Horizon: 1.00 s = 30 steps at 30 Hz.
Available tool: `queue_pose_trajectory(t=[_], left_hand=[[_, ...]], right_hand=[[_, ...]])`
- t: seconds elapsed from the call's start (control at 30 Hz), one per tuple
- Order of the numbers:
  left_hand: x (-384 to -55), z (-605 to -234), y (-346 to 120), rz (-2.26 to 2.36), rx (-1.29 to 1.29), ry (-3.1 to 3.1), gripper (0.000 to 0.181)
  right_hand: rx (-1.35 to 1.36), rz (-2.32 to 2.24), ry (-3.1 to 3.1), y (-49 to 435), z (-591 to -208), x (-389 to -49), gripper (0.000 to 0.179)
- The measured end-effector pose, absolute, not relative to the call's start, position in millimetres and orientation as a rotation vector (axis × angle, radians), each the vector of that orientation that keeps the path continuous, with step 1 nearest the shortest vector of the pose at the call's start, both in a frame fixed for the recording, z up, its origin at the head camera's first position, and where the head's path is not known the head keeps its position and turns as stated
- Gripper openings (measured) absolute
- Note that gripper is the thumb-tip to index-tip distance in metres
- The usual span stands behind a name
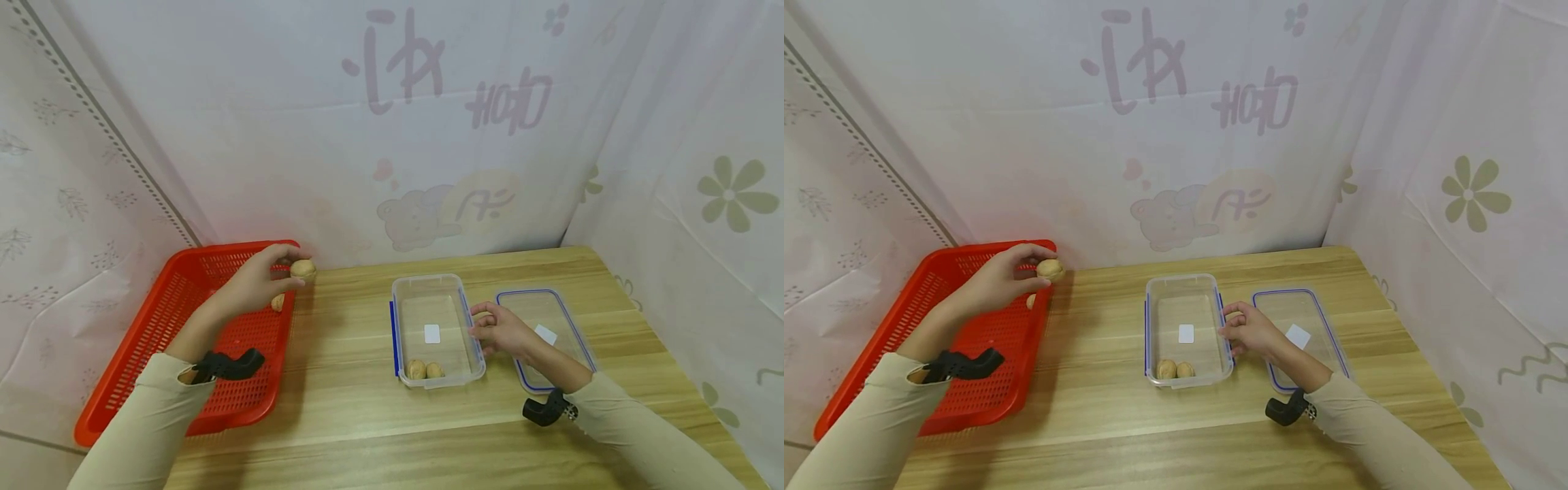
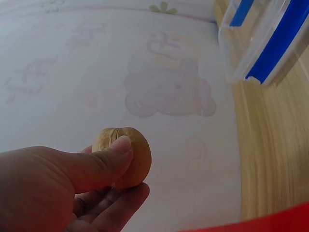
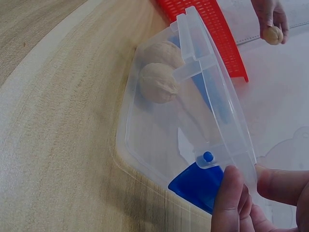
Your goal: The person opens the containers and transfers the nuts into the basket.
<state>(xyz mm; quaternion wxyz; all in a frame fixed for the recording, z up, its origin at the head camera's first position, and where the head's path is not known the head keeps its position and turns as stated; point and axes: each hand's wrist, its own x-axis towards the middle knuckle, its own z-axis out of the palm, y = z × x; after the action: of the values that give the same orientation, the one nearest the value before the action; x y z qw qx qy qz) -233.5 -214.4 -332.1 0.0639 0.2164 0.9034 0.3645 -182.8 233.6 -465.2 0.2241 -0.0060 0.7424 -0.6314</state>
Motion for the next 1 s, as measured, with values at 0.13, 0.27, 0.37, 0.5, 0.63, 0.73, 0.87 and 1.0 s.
queue_pose_trajectory(t=[0.13, 0.27, 0.37, 0.5, 0.63, 0.73, 0.87, 1.0], left_hand=[[-232.0, -334.0, -227.9, 1.094, 0.588, 2.745, 0.044], [-231.4, -335.8, -240.3, 1.080, 0.545, 2.769, 0.043], [-230.9, -337.5, -248.7, 1.051, 0.525, 2.805, 0.043], [-230.6, -342.0, -257.8, 1.031, 0.523, 2.840, 0.042], [-231.4, -348.9, -266.3, 1.031, 0.511, 2.848, 0.042], [-233.7, -355.1, -273.3, 1.029, 0.499, 2.850, 0.042], [-236.9, -363.1, -281.2, 1.042, 0.469, 2.827, 0.043], [-239.0, -370.3, -287.3, 1.031, 0.437, 2.807, 0.042]], right_hand=[[-0.015, -1.744, 2.047, 233.6, -465.7, -183.1, 0.049], [-0.012, -1.745, 2.047, 233.6, -466.1, -183.4, 0.049], [-0.008, -1.741, 2.050, 233.5, -466.3, -183.5, 0.048], [-0.007, -1.732, 2.058, 233.0, -466.2, -183.7, 0.048], [-0.008, -1.732, 2.057, 233.0, -466.1, -184.0, 0.047], [-0.009, -1.734, 2.053, 233.2, -466.3, -184.2, 0.047], [-0.010, -1.737, 2.049, 233.6, -466.8, -184.1, 0.048], [-0.011, -1.738, 2.047, 233.9, -466.8, -184.2, 0.047]])
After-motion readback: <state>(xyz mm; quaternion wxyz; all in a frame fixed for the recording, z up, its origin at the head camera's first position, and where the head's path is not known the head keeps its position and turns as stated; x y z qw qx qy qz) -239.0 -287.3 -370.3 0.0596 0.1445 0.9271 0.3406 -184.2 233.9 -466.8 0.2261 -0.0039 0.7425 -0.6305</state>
